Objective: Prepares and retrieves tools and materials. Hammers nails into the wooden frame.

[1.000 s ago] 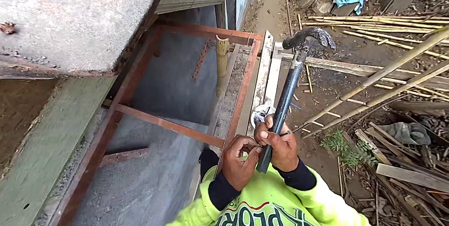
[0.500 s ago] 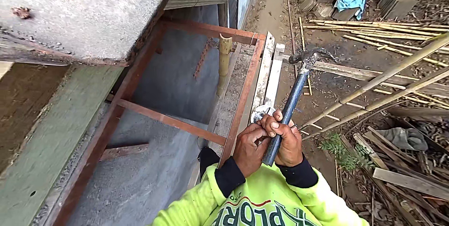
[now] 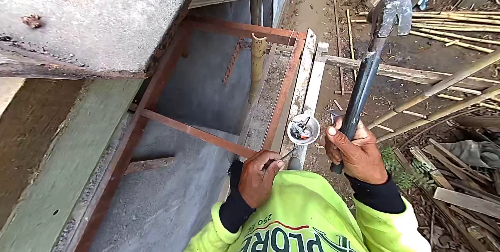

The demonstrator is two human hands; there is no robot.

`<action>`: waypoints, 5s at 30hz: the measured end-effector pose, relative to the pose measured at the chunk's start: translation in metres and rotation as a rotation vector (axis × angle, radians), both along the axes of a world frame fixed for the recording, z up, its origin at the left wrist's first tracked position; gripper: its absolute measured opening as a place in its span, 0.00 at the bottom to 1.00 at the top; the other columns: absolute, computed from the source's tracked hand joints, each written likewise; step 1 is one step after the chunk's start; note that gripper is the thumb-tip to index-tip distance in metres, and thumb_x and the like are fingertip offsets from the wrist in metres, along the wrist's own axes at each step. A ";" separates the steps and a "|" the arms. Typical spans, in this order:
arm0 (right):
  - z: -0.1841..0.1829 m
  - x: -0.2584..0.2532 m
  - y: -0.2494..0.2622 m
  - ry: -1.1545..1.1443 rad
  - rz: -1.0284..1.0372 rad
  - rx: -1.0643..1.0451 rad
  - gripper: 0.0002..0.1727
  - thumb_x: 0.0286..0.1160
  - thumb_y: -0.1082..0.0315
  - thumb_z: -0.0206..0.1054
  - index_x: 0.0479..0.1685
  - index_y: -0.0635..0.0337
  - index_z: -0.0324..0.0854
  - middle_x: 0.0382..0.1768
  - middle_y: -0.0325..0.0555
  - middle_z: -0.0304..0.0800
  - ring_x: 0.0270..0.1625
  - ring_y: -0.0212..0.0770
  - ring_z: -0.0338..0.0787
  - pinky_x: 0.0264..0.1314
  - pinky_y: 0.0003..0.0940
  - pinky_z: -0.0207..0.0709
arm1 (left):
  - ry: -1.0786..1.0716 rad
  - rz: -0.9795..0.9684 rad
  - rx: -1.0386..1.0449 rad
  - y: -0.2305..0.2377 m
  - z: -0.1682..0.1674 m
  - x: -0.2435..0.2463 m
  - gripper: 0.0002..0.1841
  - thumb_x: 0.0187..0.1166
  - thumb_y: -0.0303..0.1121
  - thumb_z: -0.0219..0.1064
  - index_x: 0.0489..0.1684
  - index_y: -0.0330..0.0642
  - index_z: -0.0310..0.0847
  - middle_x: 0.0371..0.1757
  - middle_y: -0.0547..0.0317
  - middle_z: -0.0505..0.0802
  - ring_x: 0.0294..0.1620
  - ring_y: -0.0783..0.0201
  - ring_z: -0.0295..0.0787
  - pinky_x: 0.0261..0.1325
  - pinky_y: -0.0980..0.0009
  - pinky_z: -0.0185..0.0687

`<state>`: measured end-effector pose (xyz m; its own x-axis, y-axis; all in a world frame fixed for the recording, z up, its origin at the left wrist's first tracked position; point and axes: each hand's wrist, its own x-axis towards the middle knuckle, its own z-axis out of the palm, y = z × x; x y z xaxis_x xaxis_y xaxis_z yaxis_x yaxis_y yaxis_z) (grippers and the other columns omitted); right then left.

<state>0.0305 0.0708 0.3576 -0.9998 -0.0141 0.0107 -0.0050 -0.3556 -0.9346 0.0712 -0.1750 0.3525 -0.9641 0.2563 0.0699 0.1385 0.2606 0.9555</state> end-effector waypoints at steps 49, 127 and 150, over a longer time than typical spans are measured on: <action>-0.118 0.032 -0.070 0.152 0.063 0.308 0.17 0.71 0.62 0.80 0.30 0.64 0.78 0.23 0.37 0.81 0.23 0.21 0.75 0.27 0.17 0.70 | -0.033 0.190 0.003 -0.079 -0.002 0.021 0.13 0.80 0.31 0.72 0.61 0.44 0.88 0.40 0.68 0.99 0.40 0.68 0.97 0.50 0.65 0.96; 0.098 0.128 -0.031 -1.406 -0.142 -0.843 0.29 0.96 0.46 0.31 0.37 0.55 0.70 0.16 0.33 0.70 0.11 0.25 0.78 0.11 0.17 0.77 | -0.003 -1.545 -1.227 0.077 0.021 -0.118 0.05 0.71 0.28 0.78 0.32 0.40 0.87 0.31 0.56 0.90 0.31 0.59 0.88 0.40 0.58 0.83; 0.101 0.128 -0.032 -1.402 -0.017 -0.828 0.28 0.96 0.46 0.34 0.38 0.55 0.72 0.17 0.34 0.73 0.11 0.27 0.81 0.12 0.21 0.81 | 0.208 -1.623 -1.020 0.078 -0.034 -0.130 0.12 0.71 0.41 0.79 0.33 0.43 0.87 0.32 0.55 0.89 0.34 0.54 0.88 0.40 0.50 0.82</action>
<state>0.1582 0.0387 0.4589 -0.2314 -0.4575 -0.8586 0.6288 -0.7437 0.2269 -0.0593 -0.0965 0.3185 0.2046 0.7751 -0.5978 0.8600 0.1493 0.4880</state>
